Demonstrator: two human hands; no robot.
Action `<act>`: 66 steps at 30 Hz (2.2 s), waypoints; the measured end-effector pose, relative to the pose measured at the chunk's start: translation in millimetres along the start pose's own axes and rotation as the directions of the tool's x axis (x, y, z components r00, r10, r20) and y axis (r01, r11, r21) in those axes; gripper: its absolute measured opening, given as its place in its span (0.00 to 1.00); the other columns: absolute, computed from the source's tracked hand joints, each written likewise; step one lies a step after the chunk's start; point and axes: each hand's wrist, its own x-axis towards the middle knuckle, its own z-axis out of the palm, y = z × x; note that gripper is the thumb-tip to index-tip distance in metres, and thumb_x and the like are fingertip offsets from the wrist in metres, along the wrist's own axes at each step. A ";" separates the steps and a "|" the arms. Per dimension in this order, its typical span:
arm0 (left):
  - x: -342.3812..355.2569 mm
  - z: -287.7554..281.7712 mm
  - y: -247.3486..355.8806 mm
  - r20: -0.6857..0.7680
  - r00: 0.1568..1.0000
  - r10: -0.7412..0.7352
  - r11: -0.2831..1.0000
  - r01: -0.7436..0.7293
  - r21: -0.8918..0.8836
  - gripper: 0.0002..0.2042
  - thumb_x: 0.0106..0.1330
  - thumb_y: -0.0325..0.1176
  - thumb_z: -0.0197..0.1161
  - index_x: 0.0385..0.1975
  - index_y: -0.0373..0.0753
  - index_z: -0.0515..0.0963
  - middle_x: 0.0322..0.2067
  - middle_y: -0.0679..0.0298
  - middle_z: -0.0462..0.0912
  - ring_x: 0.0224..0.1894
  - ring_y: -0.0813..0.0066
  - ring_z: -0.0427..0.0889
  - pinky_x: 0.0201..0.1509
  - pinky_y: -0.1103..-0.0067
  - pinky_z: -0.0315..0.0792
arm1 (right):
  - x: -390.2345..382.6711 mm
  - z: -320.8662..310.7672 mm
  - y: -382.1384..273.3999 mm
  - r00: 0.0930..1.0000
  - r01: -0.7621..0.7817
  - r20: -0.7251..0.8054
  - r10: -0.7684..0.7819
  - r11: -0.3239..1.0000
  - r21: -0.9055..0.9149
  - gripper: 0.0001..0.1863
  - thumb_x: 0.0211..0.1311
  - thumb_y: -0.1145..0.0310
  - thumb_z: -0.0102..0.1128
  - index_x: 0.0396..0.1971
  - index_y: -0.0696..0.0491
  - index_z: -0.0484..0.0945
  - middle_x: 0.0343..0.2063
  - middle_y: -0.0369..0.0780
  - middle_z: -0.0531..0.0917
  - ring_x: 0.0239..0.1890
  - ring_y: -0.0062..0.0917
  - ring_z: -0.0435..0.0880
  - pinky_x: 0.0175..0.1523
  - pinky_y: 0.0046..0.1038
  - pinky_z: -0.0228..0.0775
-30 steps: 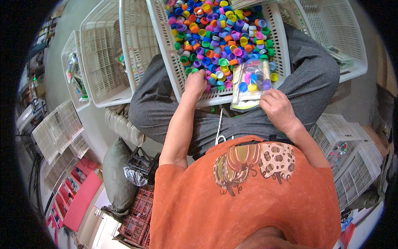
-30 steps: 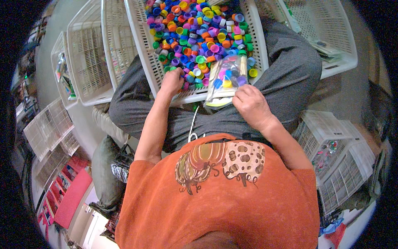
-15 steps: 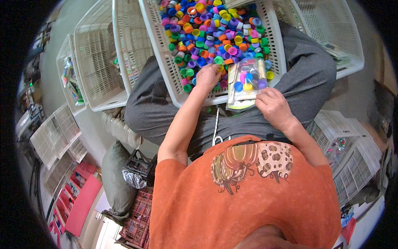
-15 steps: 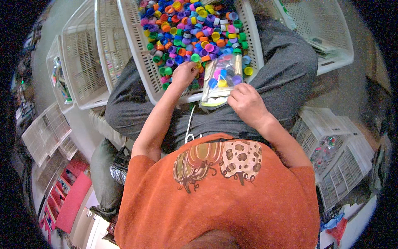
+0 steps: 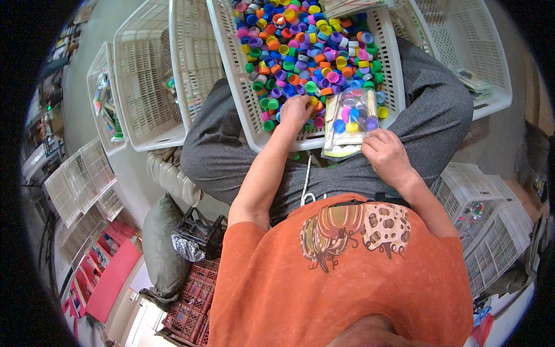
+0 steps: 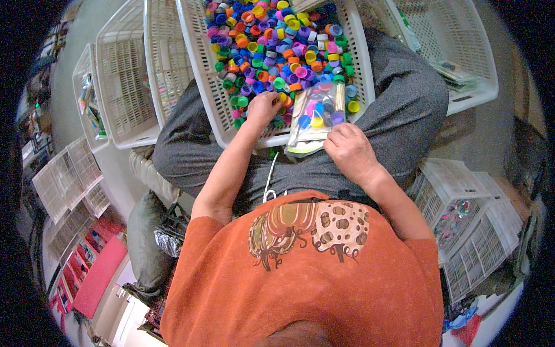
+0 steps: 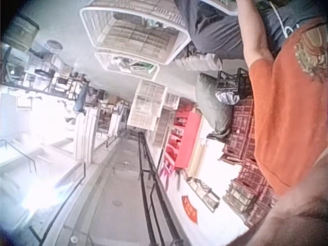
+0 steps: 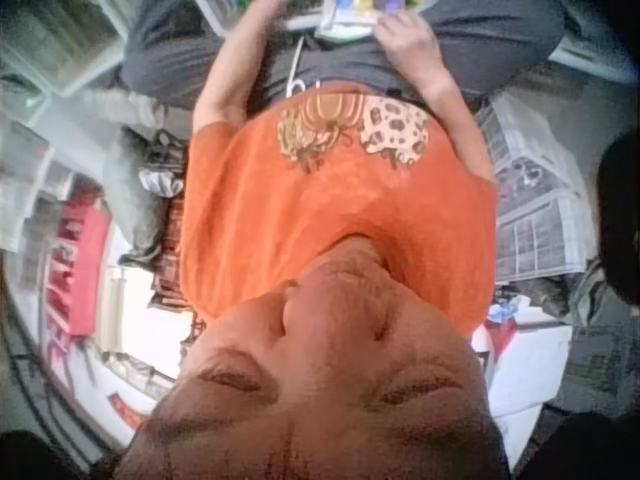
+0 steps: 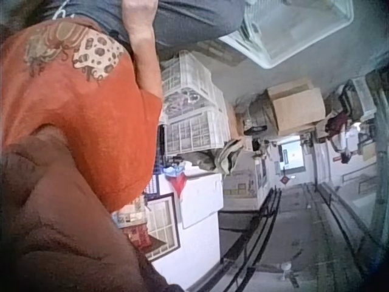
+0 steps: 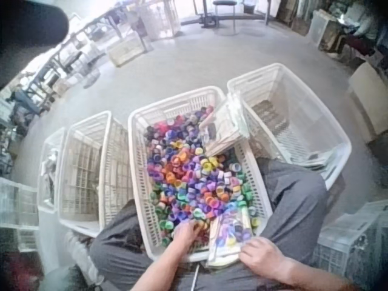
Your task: The person sits on the floor and repeatedly picks colorful plastic bottle caps from a white basket, places them into a small clear plastic bag, and sets the bag aside. The process is repeated multiple times with different caps.
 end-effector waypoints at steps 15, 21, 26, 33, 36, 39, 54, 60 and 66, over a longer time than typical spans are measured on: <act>39.0 -18.7 -7.2 -0.244 0.913 -0.329 0.938 0.284 -0.200 0.17 0.63 0.44 0.66 0.45 0.39 0.79 0.36 0.54 0.87 0.40 0.55 0.86 0.43 0.64 0.78 | 1.4 0.5 1.3 1.000 -0.011 0.001 0.011 1.000 0.009 0.04 0.47 0.71 0.58 0.24 0.54 0.77 0.31 0.38 0.81 0.44 0.32 0.81 0.53 0.34 0.74; 43.9 -14.8 -20.4 -0.342 0.913 -0.223 0.970 0.173 -0.169 0.12 0.61 0.41 0.67 0.37 0.40 0.82 0.34 0.56 0.82 0.43 0.56 0.81 0.46 0.64 0.75 | 0.9 0.0 1.1 1.000 -0.023 0.011 0.022 1.000 0.017 0.03 0.47 0.71 0.58 0.23 0.54 0.77 0.31 0.37 0.81 0.44 0.31 0.81 0.52 0.34 0.74; 53.9 -33.6 -8.2 -0.230 0.955 -0.187 0.970 0.143 -0.195 0.11 0.61 0.35 0.62 0.33 0.35 0.71 0.28 0.52 0.80 0.36 0.48 0.80 0.40 0.59 0.73 | 1.6 0.4 2.6 1.000 -0.025 0.002 0.025 0.999 0.026 0.03 0.47 0.71 0.58 0.23 0.54 0.77 0.31 0.38 0.81 0.43 0.32 0.80 0.52 0.34 0.74; 82.3 -34.8 11.1 0.156 0.951 -0.266 0.919 0.201 0.341 0.20 0.61 0.49 0.64 0.44 0.40 0.80 0.38 0.51 0.87 0.44 0.53 0.86 0.45 0.60 0.79 | -4.6 -4.5 -4.8 1.000 -0.019 -0.011 0.018 0.996 -0.091 0.07 0.48 0.70 0.58 0.28 0.56 0.80 0.43 0.43 0.83 0.52 0.36 0.80 0.61 0.39 0.72; 86.8 -25.6 8.7 0.175 0.941 -0.291 0.901 0.207 0.382 0.21 0.61 0.51 0.62 0.44 0.41 0.80 0.39 0.52 0.87 0.44 0.55 0.86 0.44 0.61 0.79 | -6.7 -4.2 -4.4 0.999 -0.035 -0.011 0.034 0.995 -0.097 0.08 0.50 0.70 0.58 0.30 0.56 0.80 0.49 0.43 0.81 0.57 0.37 0.78 0.64 0.41 0.69; 75.4 -21.1 9.4 0.082 0.963 -0.257 0.911 0.213 0.352 0.21 0.61 0.51 0.61 0.44 0.41 0.80 0.39 0.53 0.87 0.44 0.56 0.86 0.44 0.61 0.79 | -8.7 -1.8 -3.1 0.998 -0.055 -0.035 0.052 0.994 -0.090 0.07 0.52 0.70 0.57 0.31 0.56 0.79 0.51 0.42 0.81 0.58 0.37 0.76 0.66 0.42 0.66; 11.1 -44.0 5.3 -0.113 0.968 -0.223 0.973 0.215 -0.085 0.26 0.60 0.42 0.67 0.55 0.39 0.66 0.39 0.43 0.84 0.43 0.43 0.84 0.46 0.54 0.76 | -4.0 -1.9 -2.3 0.989 -0.079 -0.127 0.070 0.994 -0.072 0.06 0.53 0.70 0.58 0.30 0.54 0.79 0.52 0.41 0.81 0.58 0.37 0.76 0.62 0.41 0.69; -46.6 -106.6 76.8 -0.279 0.941 0.191 0.761 -0.321 -0.563 0.15 0.62 0.28 0.68 0.48 0.36 0.77 0.43 0.58 0.80 0.46 0.67 0.79 0.52 0.75 0.72 | 11.8 -7.4 9.1 0.976 -0.107 -0.186 0.112 0.994 0.035 0.05 0.54 0.71 0.63 0.32 0.53 0.83 0.54 0.41 0.80 0.59 0.37 0.76 0.61 0.40 0.69; -63.1 -107.6 149.6 -0.320 0.784 0.531 0.779 -0.601 -0.181 0.24 0.55 0.27 0.72 0.54 0.43 0.77 0.51 0.58 0.78 0.53 0.54 0.77 0.56 0.66 0.74 | 23.1 -12.8 18.5 0.972 -0.071 -0.214 0.094 0.991 0.113 0.05 0.54 0.71 0.63 0.30 0.53 0.83 0.54 0.42 0.80 0.60 0.37 0.76 0.63 0.39 0.69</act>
